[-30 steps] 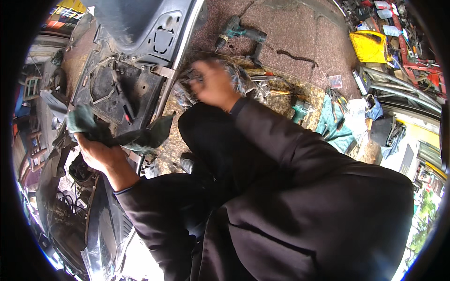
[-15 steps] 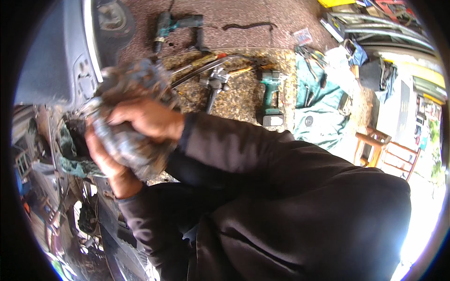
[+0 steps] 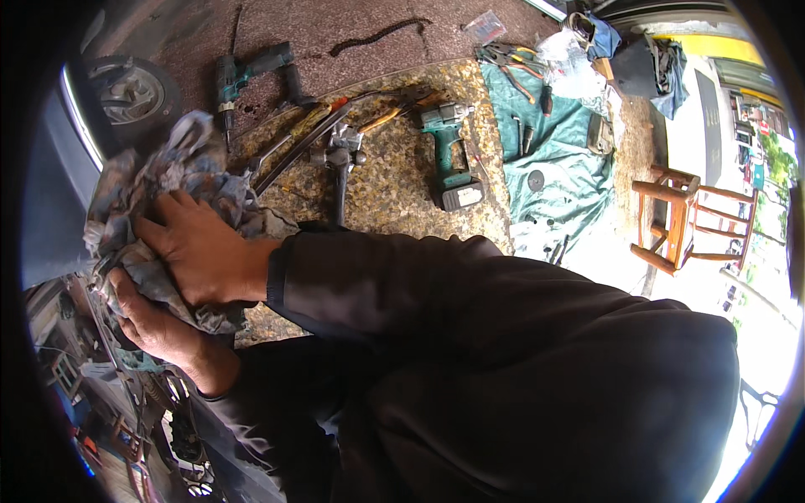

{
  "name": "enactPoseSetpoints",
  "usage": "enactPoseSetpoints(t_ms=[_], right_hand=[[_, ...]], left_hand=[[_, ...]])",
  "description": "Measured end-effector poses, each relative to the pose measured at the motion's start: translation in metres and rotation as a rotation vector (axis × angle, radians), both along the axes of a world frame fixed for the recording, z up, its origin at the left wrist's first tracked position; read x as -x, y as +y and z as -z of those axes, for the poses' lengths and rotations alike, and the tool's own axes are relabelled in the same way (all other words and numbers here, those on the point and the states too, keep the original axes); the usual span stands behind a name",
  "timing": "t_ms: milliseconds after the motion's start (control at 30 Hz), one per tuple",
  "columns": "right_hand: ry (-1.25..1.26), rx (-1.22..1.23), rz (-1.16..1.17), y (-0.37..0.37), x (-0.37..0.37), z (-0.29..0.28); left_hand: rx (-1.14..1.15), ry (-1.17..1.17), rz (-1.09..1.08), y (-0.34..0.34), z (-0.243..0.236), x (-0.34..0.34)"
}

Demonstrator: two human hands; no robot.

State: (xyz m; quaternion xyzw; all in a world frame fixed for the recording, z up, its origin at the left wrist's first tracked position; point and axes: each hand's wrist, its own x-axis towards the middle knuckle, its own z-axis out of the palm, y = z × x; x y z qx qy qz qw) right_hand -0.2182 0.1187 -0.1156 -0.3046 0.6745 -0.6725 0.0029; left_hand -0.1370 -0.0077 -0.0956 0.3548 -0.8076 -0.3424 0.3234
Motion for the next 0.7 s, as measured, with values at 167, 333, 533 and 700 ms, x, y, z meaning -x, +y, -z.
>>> enactPoseSetpoints(t_ms=[167, 333, 533, 700], right_hand=[[-0.021, 0.038, -0.070, 0.001, -0.010, 0.000], [0.069, 0.170, -0.096, 0.013, 0.006, 0.007], [0.048, 0.124, 0.105, 0.018, 0.041, 0.005], [-0.213, 0.078, -0.011, 0.050, 0.067, 0.003]], left_hand=[[0.016, -0.036, 0.187, 0.019, -0.006, 0.013], [-0.371, 0.407, 0.280, 0.050, -0.006, 0.033], [-0.345, 0.254, 0.262, 0.075, -0.001, 0.045], [-0.156, 0.213, 0.293, 0.090, 0.013, 0.056]])
